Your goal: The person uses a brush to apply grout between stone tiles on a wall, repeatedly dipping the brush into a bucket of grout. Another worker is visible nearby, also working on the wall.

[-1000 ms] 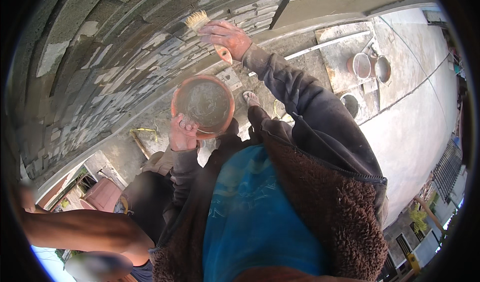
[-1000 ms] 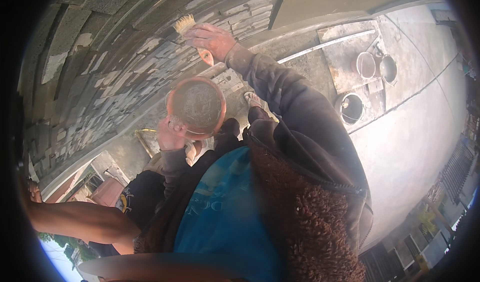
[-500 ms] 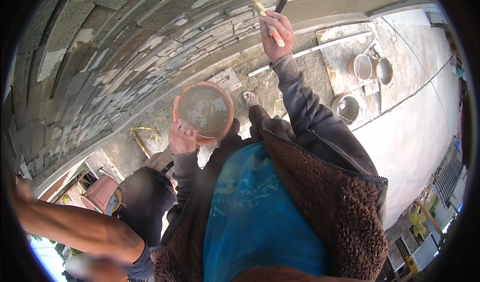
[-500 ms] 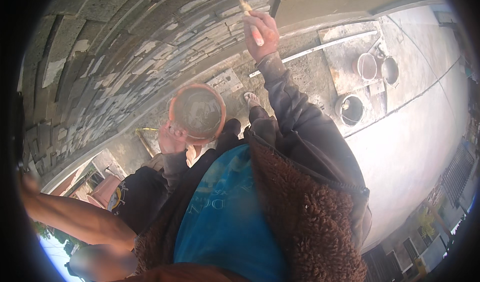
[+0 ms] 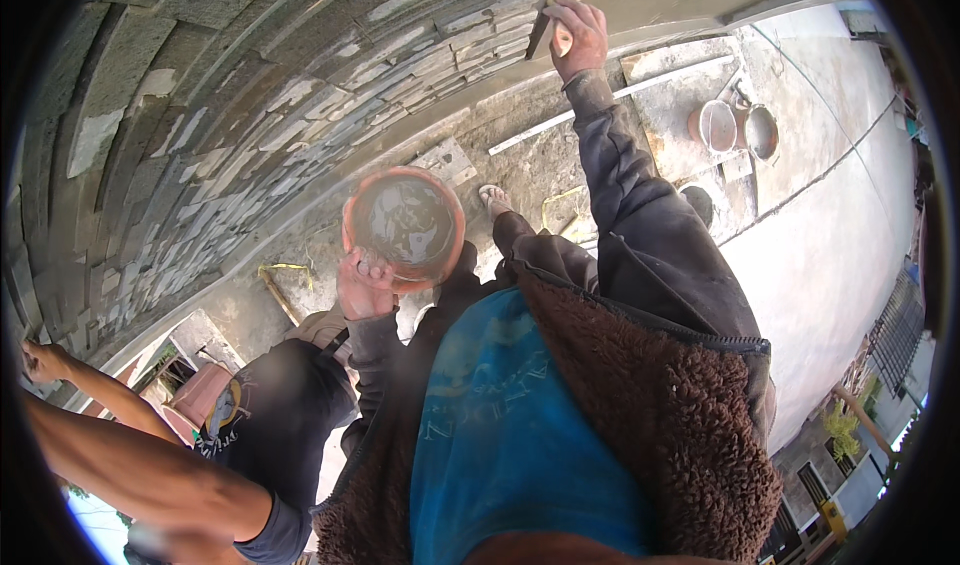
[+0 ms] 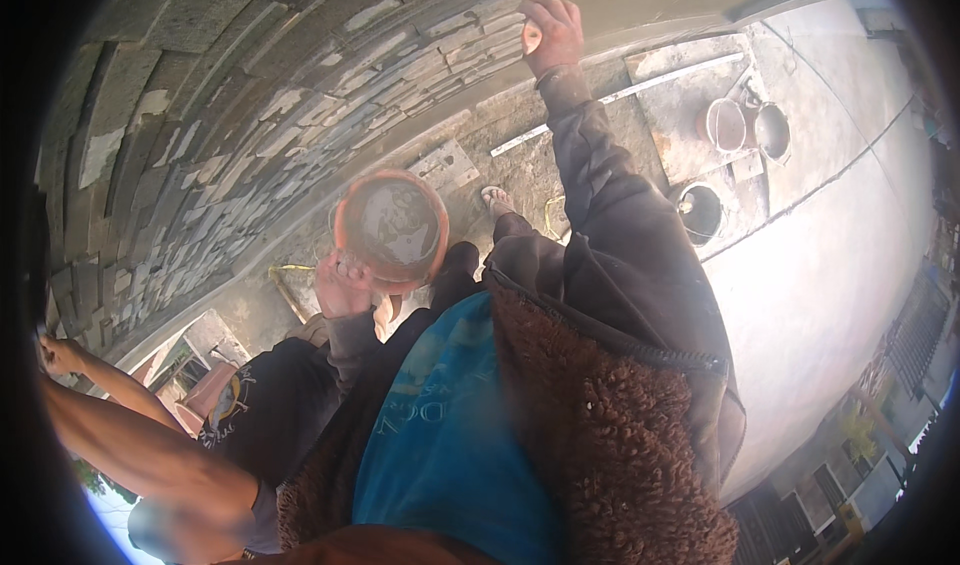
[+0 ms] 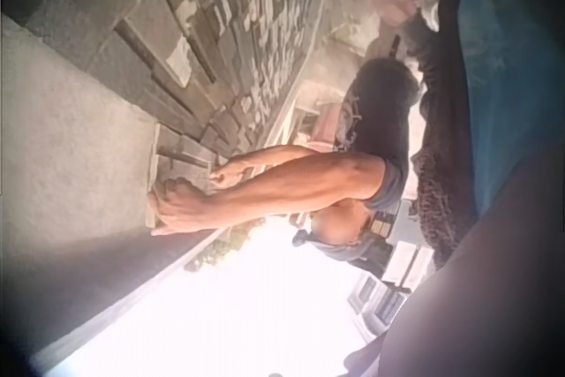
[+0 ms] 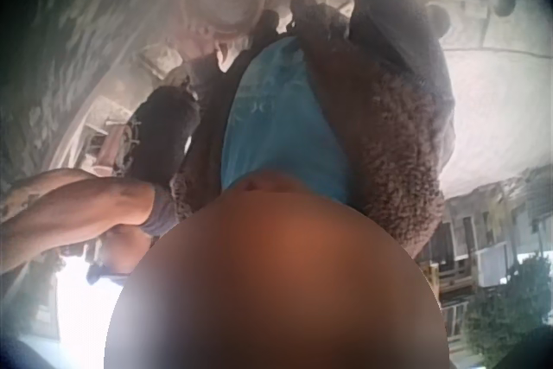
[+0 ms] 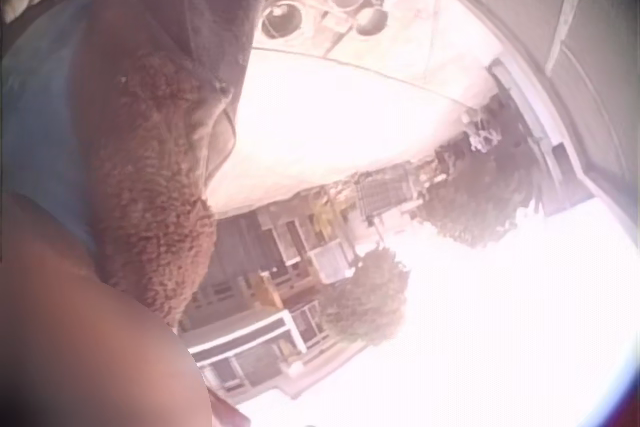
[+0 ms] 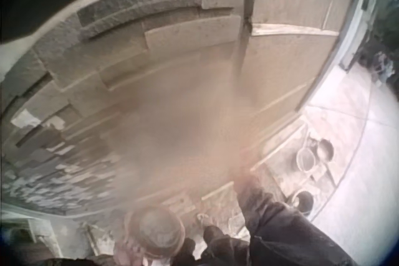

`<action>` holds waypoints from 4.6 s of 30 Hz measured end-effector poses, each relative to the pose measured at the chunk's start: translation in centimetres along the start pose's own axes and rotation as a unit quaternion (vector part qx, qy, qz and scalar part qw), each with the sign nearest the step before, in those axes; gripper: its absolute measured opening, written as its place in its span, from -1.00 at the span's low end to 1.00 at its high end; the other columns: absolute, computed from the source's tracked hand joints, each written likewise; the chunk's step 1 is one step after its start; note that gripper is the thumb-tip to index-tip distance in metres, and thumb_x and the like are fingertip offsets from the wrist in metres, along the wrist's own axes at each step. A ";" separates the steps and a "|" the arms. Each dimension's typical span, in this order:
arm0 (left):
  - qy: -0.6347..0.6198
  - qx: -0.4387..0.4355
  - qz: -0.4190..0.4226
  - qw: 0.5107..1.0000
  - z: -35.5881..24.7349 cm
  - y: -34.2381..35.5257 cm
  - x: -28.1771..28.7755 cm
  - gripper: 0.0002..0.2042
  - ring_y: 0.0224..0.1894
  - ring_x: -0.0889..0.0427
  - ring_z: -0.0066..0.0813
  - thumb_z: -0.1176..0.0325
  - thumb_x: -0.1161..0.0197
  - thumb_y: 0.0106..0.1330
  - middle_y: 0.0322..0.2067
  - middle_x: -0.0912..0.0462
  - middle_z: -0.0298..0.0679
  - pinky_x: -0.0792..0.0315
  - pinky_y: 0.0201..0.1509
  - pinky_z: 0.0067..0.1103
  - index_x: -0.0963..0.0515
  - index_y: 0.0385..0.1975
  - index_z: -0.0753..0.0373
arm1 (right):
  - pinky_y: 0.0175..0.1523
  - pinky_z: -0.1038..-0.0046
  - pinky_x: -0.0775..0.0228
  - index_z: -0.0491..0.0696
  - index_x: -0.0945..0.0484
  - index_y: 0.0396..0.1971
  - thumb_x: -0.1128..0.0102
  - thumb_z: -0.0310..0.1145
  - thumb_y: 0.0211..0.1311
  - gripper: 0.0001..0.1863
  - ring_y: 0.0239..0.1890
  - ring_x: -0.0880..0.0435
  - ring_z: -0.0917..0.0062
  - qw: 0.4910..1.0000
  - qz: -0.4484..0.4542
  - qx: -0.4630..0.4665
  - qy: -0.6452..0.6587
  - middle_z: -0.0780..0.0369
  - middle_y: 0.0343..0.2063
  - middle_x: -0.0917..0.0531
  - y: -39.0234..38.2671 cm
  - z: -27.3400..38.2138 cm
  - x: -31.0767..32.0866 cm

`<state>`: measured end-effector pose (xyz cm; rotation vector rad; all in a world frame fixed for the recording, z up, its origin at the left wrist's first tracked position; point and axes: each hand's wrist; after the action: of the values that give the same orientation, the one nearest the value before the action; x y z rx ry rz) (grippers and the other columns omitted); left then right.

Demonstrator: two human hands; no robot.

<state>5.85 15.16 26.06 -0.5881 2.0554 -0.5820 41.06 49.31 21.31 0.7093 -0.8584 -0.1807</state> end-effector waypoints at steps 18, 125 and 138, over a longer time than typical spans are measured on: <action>0.018 -0.012 -0.021 1.000 0.0 -0.4 -1.4 -0.83 -0.41 -0.45 -0.47 0.16 -0.10 0.46 -0.50 -0.41 -0.46 -0.42 -0.14 -0.36 -0.48 -0.32 0.07 | 0.10 0.33 -0.51 0.07 -0.73 -0.29 -0.36 -0.53 0.15 -0.83 0.01 -0.67 0.28 0.976 -0.107 -0.036 0.187 0.24 -0.11 -0.71 0.8 4.2 -2.6; -0.085 -0.239 -0.278 0.926 6.1 -6.4 9.2 -0.87 -0.55 -0.31 -0.61 0.29 -0.09 0.50 -0.49 -0.38 -0.44 -0.26 -0.48 -0.59 -0.51 -0.22 0.19 | 0.10 0.31 -0.50 -0.17 -0.66 -0.29 -0.35 -0.58 0.21 -0.91 -0.07 -0.70 0.31 0.778 0.427 0.108 0.448 0.09 -0.22 -0.72 -11.9 31.5 -1.3; -0.397 -0.414 -0.450 0.685 19.0 -18.9 9.2 -0.87 -0.61 -0.26 -0.63 0.26 -0.14 0.42 -0.61 -0.19 -0.52 -0.27 -0.46 -0.55 -0.36 -0.36 0.04 | 0.02 0.35 -0.53 -0.12 -0.67 -0.30 -0.38 -0.55 0.20 -0.91 -0.11 -0.72 0.29 0.611 0.556 0.373 0.422 0.13 -0.25 -0.72 -10.3 32.2 -4.8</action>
<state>21.02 -8.49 22.31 -2.0294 0.9522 0.1895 15.29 27.45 25.96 0.7628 -0.2567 1.6417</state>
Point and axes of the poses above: each hand's wrist, its own y-axis towards the middle knuckle, its own x-axis out of the back of the hand, z = x × y
